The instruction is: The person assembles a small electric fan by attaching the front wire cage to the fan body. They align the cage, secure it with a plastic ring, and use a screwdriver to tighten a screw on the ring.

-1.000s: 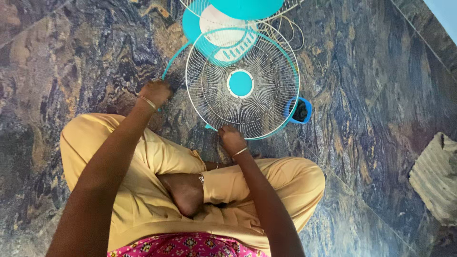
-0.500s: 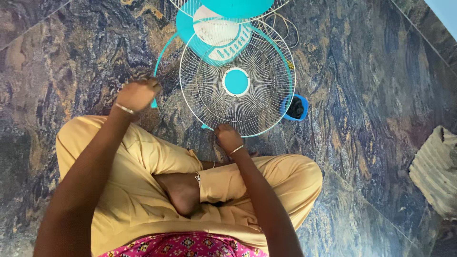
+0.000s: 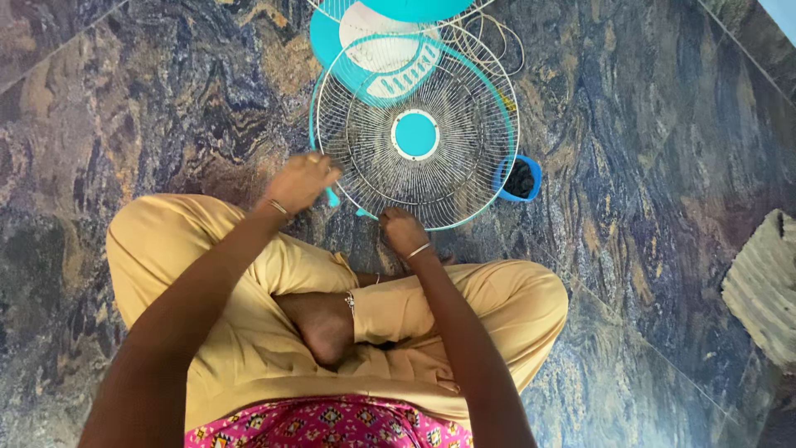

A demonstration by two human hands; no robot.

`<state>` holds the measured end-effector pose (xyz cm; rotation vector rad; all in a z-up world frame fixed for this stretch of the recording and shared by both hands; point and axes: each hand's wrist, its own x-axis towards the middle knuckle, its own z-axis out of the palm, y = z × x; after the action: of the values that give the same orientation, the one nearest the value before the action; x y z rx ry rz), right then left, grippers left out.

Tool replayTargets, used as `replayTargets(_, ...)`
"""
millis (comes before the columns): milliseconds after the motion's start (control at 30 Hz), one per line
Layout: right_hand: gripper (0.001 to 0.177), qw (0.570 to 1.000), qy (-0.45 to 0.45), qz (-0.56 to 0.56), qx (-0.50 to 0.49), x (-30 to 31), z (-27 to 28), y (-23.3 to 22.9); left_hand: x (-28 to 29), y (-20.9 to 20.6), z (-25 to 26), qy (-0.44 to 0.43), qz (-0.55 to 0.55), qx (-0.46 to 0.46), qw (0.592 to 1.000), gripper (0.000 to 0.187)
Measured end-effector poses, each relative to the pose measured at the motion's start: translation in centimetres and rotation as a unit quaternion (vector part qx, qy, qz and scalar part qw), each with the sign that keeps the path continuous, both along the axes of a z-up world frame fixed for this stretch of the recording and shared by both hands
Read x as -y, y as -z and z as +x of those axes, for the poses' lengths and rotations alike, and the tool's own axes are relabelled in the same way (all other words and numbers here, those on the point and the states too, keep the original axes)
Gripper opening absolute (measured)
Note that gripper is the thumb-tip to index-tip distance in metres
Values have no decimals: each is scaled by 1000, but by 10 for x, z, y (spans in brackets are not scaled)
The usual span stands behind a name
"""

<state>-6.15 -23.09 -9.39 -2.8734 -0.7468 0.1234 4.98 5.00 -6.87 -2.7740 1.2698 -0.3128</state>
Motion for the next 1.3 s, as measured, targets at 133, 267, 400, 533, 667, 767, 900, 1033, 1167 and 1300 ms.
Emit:
replayTargets(133,24,1000,11,9,-5,3,2,-1,21,15,-9,47,77,55,994,50)
replayTargets(267,21,999,1,22,23,9,1,-3,13,-7,-8,43,-51,-74,995,66)
replayTargets(400,22,1000,16,17,-20,4,2,-13,13,-31,-9,27,-17,-110,993,58)
replayTargets(533,17,998,45,22,-33,0,-2,-30,6,-22,-5,41,-12,-140,989,50)
replayTargets(667,21,997,51,45,-42,2,-4,-38,-5,9,-2,86,-76,-110,987,34)
replayTargets(767,29,998,18,56,-11,2,-1,-27,-6,16,-2,78,-58,-116,989,24)
replayTargets(900,18,997,50,53,-41,6,-2,-20,-13,14,-2,57,-24,-168,984,32)
replayTargets(1033,16,996,42,70,-28,6,-1,-26,-16,18,-1,64,-104,-107,987,35)
replayTargets(1167,22,996,36,77,-29,6,-2,-33,-9,16,-2,39,-56,-113,991,20)
replayTargets(1300,16,996,28,78,-24,5,-1,-31,-6,10,0,47,-75,-106,990,18)
